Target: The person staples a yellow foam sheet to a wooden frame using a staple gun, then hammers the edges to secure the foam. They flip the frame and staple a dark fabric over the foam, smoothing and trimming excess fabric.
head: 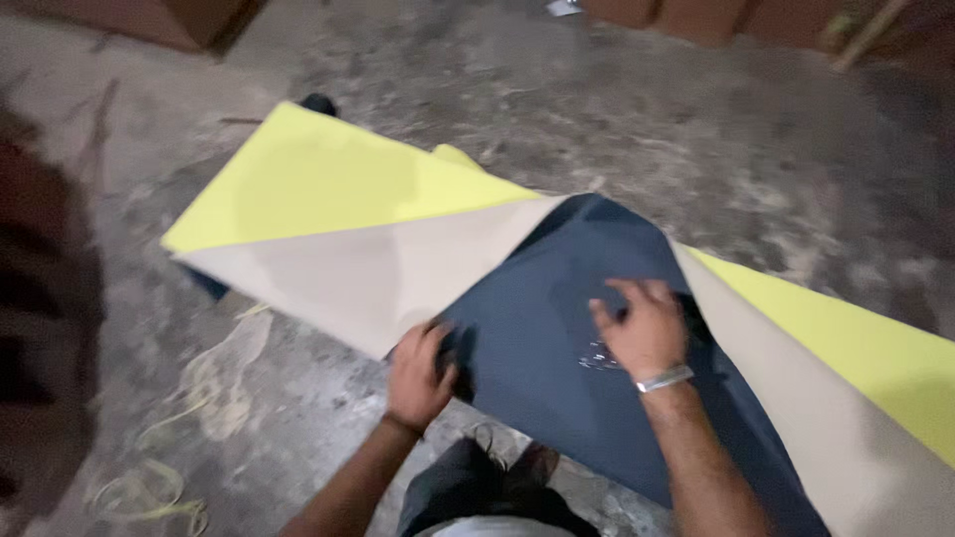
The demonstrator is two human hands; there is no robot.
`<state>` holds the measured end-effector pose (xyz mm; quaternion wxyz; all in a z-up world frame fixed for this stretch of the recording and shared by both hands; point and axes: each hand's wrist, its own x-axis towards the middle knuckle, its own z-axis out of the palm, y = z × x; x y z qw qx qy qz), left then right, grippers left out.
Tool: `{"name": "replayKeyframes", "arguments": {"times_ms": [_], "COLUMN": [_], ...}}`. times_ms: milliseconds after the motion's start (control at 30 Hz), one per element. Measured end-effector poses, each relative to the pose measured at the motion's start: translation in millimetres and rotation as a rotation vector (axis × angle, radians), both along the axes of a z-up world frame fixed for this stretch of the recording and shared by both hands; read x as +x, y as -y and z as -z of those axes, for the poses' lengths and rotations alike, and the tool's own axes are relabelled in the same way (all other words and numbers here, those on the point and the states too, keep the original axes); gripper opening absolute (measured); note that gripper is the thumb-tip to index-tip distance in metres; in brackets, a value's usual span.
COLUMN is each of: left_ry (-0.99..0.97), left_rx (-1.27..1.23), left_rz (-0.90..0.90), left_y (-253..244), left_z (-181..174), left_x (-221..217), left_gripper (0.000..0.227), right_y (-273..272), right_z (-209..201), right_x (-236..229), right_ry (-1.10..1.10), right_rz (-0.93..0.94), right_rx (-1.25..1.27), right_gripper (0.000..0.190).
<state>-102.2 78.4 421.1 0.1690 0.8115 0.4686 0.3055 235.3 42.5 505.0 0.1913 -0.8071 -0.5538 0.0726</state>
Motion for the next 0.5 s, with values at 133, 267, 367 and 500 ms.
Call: {"name": "replayKeyframes", "arguments": {"times_ms": [133,267,367,500], "left_ry": [0.674,1.598,1.721,1.621], "left_rx": [-0.743,-1.261,-1.186,-1.289], "left_rz": [-0.748,-0.54,-0.364,-0.512], "left_y": [-17.8,-63.5,-76.6,-93.2], "left_z": [64.4,134.2,149.4,105.5], "left_x": [-82.5,-124.7,-145.5,-181.5], "left_gripper": [0.058,0.039,0.041,0.037], "right_y": [-94.1,-185.9,-221.6,-243.2], "right_z": [54.9,98.5,111.9,112.8], "right_x": [-84.4,-139.7,-165.5,-183.7], "right_ry": [-1.034,-1.783,-1.763,-1.317], "right_rz": [-0.063,0.109,0.182,0.286], "right_rx": [-0.216,-0.091,-0.035,0.333], "right_gripper": [0.057,0.028,0.019,0.018]}}
